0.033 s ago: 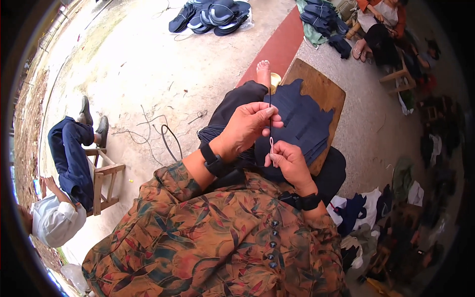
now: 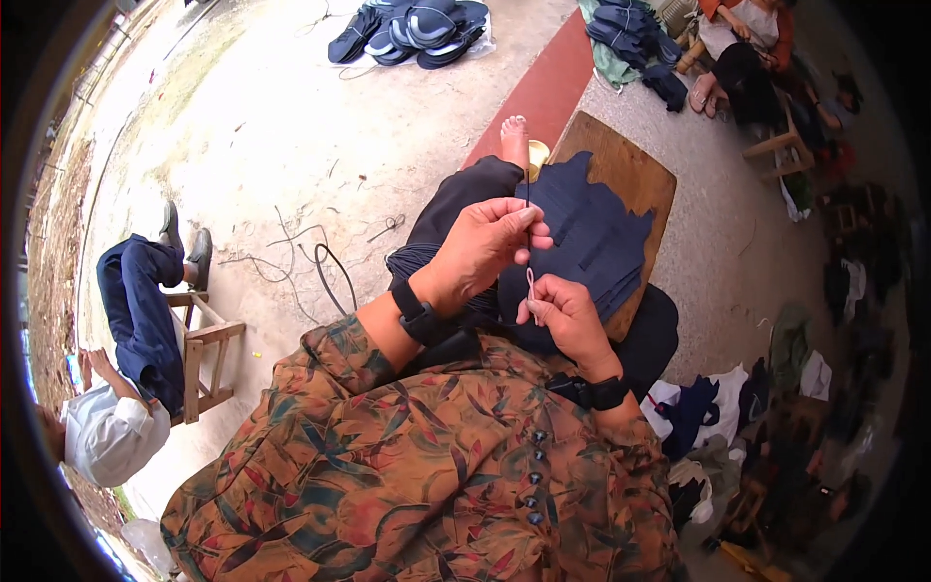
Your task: Hand-stitching or lacing a blue shoe upper component using a needle and thread.
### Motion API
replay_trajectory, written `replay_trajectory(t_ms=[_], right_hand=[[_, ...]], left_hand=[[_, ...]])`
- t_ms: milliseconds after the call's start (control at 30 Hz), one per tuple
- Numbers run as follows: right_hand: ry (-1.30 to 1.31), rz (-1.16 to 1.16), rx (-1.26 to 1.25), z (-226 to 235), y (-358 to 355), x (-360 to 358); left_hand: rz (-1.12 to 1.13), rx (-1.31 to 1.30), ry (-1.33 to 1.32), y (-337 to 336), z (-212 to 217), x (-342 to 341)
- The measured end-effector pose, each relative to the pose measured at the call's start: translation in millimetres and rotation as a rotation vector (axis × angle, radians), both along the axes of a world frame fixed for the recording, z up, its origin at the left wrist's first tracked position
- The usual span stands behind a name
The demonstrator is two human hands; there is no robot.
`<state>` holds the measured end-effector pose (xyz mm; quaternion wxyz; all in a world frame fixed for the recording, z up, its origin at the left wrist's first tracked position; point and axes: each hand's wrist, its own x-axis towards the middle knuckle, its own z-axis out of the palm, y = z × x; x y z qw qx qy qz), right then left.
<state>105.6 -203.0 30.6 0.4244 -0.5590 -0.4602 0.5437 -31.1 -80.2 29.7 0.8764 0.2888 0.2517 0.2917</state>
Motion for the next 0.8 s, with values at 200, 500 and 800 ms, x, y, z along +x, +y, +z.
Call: replay_trajectory(t_ms=[200, 500, 800], right_hand=[[0.016, -0.363, 0.092, -10, -1, 14], [0.098, -0.412, 0.088, -3, -7, 11], [-0.048, -0.423, 0.187, -6, -8, 7]], left_hand=[[-0.157, 0.332, 0.158, -10, 3, 3], [-0.267, 0.645, 0.336, -25, 7, 6], [-0.150, 0.786, 0.416, -29, 6, 4]])
